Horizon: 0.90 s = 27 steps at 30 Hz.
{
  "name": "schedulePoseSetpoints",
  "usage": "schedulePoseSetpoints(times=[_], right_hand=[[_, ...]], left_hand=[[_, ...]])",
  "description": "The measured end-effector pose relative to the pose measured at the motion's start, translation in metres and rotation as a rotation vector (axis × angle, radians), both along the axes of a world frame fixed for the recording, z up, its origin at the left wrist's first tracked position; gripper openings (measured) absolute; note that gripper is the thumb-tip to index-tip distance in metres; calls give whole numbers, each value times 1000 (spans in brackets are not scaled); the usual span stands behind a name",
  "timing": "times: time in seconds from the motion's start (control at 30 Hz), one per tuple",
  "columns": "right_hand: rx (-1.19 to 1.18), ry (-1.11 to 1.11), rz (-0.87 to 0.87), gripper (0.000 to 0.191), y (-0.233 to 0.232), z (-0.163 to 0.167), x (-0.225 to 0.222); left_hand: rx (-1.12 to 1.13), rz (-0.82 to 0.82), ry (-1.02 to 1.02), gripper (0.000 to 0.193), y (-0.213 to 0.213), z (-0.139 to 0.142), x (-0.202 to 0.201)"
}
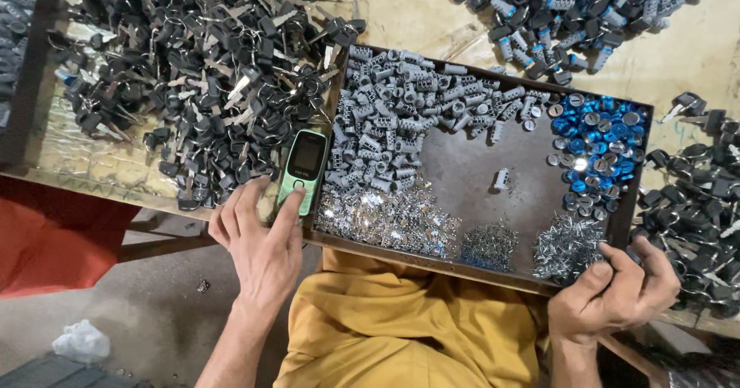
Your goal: The person sits at a workbench assembling small lock cylinder parts. They pick gray lock plugs and blue caps from a tray, press the parts together by hand, and place finished assemblies aside while handling piles of keys around the tray.
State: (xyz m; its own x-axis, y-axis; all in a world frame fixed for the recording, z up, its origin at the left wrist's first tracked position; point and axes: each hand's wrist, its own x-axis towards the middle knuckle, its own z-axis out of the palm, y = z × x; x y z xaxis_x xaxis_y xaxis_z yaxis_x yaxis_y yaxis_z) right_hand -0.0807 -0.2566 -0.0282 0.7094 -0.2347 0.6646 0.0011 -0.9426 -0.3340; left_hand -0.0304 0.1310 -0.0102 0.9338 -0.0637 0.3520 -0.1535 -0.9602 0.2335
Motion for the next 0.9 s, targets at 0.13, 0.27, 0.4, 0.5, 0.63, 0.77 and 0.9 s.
schedulePoseSetpoints(times=[0.13,0.27,0.4,0.5,0.63,0.77,0.9], right_hand=[[25,-12,9,42,0,1,-1],[34,-15,-8,40,-1,1,-2],[50,-23,-18,38,-4,-2,-4],[60,-13,-38,37,-6,-2,-6],[-17,-1,-94,33,-11,-2,-7],[14,-20,-92,31,-14,-10,-9],[71,-40,-24,34,-14,-17,-8]], left_hand=[[76,7,6,48,-4,5,2],[110,-5,-22,45,-5,8,3],[135,-2,-30,44,-6,7,3],[147,4,-44,43,-10,9,3],[128,-6,-61,44,-12,17,7],[133,-30,-54,42,-10,20,11],[178,-42,-34,39,-9,19,9]])
